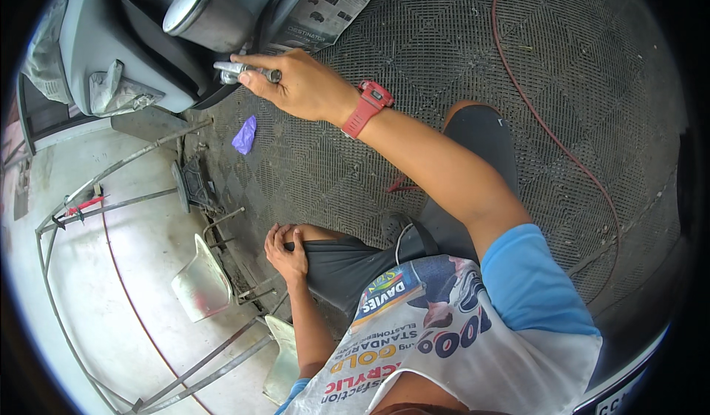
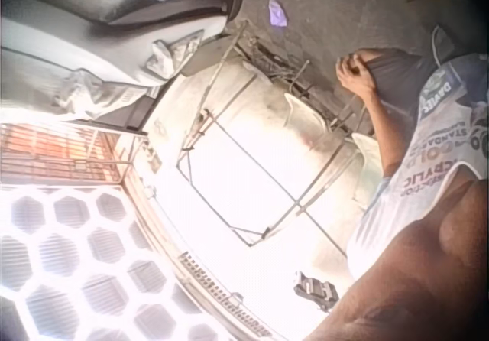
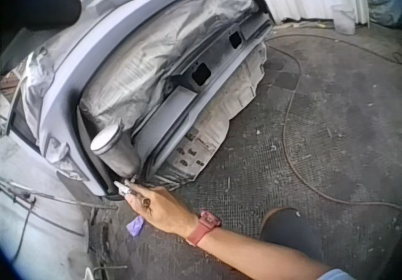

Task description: The person is spray painting the front bumper of a car using a spray gun. They are sitting on the floor and applying paint to the lower sections of the bumper, moving the gun back and forth to ensure even coverage.

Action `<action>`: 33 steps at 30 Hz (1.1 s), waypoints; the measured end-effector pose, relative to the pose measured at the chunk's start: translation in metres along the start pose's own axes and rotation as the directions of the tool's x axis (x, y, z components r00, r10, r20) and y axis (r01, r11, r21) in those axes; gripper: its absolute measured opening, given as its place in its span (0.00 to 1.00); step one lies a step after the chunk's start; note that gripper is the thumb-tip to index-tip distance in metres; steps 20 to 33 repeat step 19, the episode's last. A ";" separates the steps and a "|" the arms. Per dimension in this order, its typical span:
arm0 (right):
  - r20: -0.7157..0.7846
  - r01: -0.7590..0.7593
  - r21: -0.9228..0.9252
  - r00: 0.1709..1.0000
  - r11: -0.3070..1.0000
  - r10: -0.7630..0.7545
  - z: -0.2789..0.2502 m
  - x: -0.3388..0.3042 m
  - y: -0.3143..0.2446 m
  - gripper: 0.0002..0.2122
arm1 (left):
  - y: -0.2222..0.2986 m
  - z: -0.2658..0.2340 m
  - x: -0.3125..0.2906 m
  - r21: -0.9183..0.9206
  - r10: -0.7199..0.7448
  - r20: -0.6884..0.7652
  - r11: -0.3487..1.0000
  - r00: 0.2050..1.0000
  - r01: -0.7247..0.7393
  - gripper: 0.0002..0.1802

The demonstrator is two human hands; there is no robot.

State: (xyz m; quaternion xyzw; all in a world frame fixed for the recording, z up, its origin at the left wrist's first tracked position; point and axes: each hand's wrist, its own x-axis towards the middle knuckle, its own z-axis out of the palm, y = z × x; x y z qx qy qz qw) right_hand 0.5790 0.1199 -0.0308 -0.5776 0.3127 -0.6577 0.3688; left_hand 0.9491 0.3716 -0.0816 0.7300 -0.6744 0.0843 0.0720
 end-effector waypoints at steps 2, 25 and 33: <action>0.079 -0.056 -0.011 0.995 0.998 0.057 -0.001 -0.003 -0.006 0.24 | -0.003 0.000 -0.001 0.007 0.005 -0.001 1.000 1.000 -0.005 0.17; -0.106 0.280 -0.098 0.951 0.955 -0.290 -0.036 0.017 -0.034 0.24 | 0.001 -0.002 0.004 -0.008 -0.010 0.021 1.000 1.000 0.010 0.17; -0.106 0.280 -0.098 0.951 0.955 -0.290 -0.036 0.017 -0.034 0.24 | 0.001 -0.002 0.004 -0.008 -0.010 0.021 1.000 1.000 0.010 0.17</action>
